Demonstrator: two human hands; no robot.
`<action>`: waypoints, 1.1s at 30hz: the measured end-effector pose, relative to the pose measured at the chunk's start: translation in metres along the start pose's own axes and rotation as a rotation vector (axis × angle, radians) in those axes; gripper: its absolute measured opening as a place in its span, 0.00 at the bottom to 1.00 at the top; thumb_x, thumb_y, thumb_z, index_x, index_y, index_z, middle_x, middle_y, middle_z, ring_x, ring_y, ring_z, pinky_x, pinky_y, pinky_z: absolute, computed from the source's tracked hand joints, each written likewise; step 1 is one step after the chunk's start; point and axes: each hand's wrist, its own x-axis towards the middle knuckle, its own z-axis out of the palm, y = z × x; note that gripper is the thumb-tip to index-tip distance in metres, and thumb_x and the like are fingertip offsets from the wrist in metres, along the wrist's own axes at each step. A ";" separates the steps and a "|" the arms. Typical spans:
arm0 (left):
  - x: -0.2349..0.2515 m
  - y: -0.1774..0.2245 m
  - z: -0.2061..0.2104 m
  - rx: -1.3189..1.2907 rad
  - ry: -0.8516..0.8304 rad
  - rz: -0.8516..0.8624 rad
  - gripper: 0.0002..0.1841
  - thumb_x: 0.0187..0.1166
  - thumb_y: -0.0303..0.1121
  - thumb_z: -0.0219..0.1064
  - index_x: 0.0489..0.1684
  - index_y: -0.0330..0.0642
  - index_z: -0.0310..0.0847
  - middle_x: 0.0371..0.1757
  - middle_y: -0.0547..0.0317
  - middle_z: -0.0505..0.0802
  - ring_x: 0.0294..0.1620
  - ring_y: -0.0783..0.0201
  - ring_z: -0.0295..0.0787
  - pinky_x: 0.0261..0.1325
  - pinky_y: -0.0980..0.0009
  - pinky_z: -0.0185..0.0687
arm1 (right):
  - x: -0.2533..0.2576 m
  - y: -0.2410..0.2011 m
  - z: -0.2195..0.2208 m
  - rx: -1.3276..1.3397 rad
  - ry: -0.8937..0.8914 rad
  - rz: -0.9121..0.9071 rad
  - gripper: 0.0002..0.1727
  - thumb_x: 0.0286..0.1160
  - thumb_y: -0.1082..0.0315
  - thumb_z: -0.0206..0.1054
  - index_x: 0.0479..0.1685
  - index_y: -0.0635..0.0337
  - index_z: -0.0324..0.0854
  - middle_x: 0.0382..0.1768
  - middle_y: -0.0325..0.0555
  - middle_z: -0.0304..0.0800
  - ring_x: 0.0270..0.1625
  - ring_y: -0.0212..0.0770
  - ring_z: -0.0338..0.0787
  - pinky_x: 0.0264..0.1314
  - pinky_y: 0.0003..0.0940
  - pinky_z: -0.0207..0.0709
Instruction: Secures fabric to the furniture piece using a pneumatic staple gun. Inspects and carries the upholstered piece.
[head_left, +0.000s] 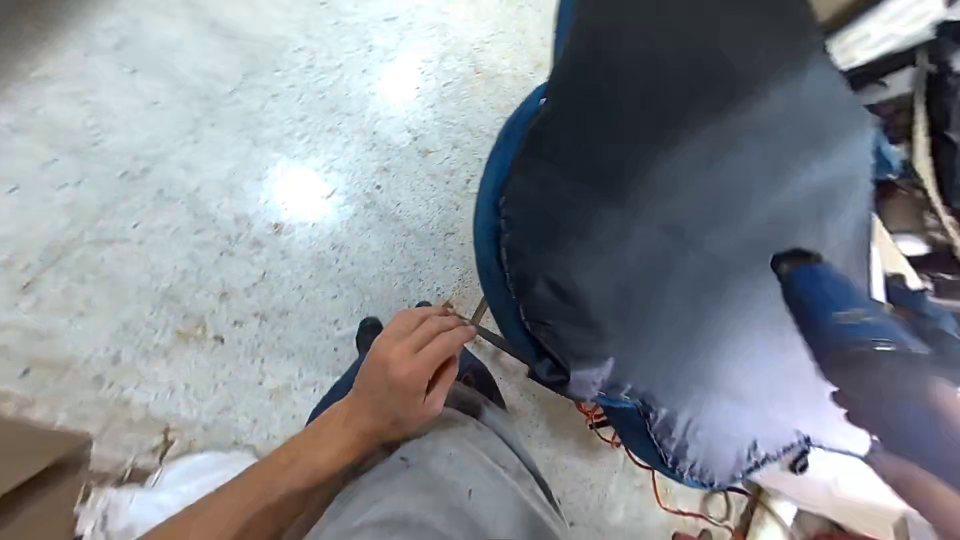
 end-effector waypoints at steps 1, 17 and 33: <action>0.008 0.002 -0.001 -0.012 -0.012 0.086 0.13 0.80 0.34 0.62 0.54 0.48 0.91 0.57 0.61 0.94 0.67 0.60 0.87 0.71 0.58 0.81 | -0.021 0.010 0.015 0.036 0.031 0.058 0.44 0.76 0.60 0.71 0.91 0.67 0.55 0.67 0.66 0.84 0.61 0.48 0.90 0.61 0.49 0.87; 0.116 0.084 0.029 0.379 -0.244 0.718 0.07 0.77 0.25 0.64 0.32 0.42 0.89 0.33 0.56 0.89 0.38 0.57 0.85 0.44 0.61 0.77 | -0.024 0.174 0.181 -0.089 0.564 0.226 0.39 0.68 0.66 0.67 0.88 0.51 0.69 0.64 0.71 0.85 0.62 0.77 0.86 0.60 0.82 0.72; 0.117 0.039 -0.012 0.230 -0.475 0.620 0.20 0.79 0.38 0.62 0.69 0.54 0.87 0.59 0.62 0.92 0.64 0.60 0.86 0.65 0.56 0.82 | 0.022 -0.113 0.321 0.182 0.759 -0.010 0.26 0.78 0.53 0.64 0.76 0.47 0.84 0.27 0.33 0.88 0.28 0.33 0.86 0.28 0.36 0.82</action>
